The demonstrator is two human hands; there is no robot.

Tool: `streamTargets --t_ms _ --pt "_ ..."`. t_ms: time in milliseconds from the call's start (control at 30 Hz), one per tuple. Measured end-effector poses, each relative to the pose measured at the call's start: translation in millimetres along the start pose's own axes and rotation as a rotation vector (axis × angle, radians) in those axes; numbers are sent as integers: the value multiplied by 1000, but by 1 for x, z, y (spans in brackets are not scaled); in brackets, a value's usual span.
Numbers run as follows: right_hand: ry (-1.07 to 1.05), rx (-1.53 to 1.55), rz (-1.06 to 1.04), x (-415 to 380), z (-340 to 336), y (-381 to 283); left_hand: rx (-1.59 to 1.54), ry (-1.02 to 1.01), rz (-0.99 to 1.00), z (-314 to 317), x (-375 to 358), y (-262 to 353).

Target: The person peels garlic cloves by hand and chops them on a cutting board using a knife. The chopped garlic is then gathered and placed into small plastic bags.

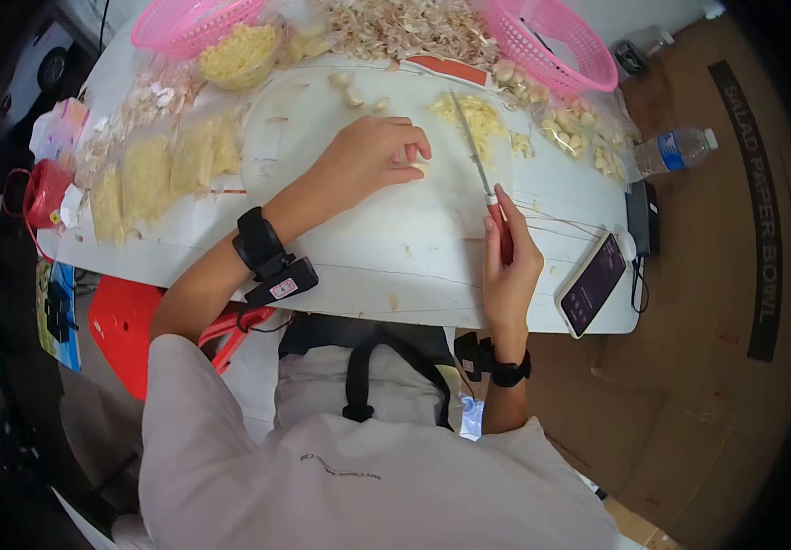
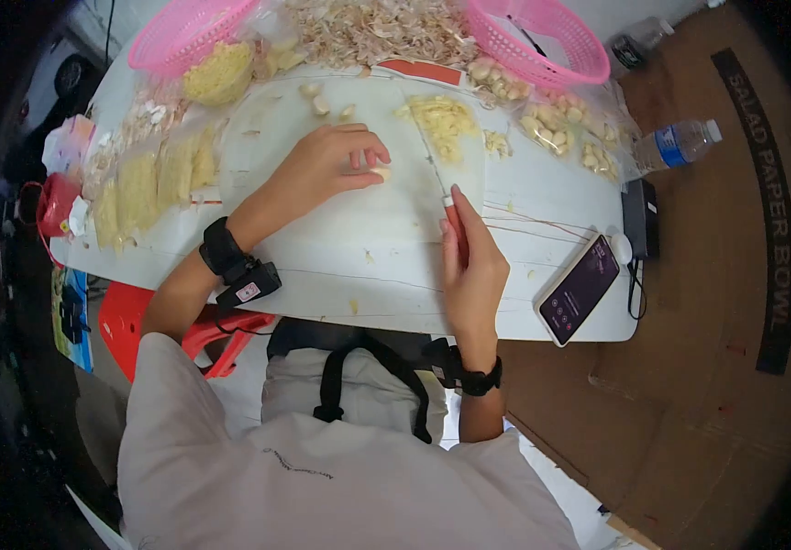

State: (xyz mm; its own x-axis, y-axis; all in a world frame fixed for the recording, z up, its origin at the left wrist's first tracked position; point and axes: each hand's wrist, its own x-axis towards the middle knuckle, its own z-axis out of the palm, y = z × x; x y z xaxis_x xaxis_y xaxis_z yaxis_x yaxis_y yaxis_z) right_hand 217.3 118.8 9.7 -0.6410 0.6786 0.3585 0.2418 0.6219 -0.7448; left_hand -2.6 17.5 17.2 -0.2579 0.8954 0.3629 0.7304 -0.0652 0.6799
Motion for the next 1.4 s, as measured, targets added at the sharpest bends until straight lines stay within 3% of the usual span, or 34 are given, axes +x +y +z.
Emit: streamTargets --t_ms 267,400,467,767,933,1167,1400 --pt "-94 24 97 -4 5 -1 -64 40 -39 6 -5 -8" --pt "-127 -64 36 -2 -1 -7 -146 30 -68 5 -5 -5" --pt "-216 -159 162 -2 -10 -24 -201 43 -75 4 -5 -7" --pt "-283 -105 243 -12 -10 -38 -137 44 -106 6 -7 -3" --pt "-301 -83 203 -14 -8 -35 -144 99 -29 12 -8 -11" --pt "-304 -114 182 -18 -5 -40 -179 68 -70 9 -8 -6" --pt "-258 -308 -66 -14 7 -40 -225 51 -112 7 -7 -3"
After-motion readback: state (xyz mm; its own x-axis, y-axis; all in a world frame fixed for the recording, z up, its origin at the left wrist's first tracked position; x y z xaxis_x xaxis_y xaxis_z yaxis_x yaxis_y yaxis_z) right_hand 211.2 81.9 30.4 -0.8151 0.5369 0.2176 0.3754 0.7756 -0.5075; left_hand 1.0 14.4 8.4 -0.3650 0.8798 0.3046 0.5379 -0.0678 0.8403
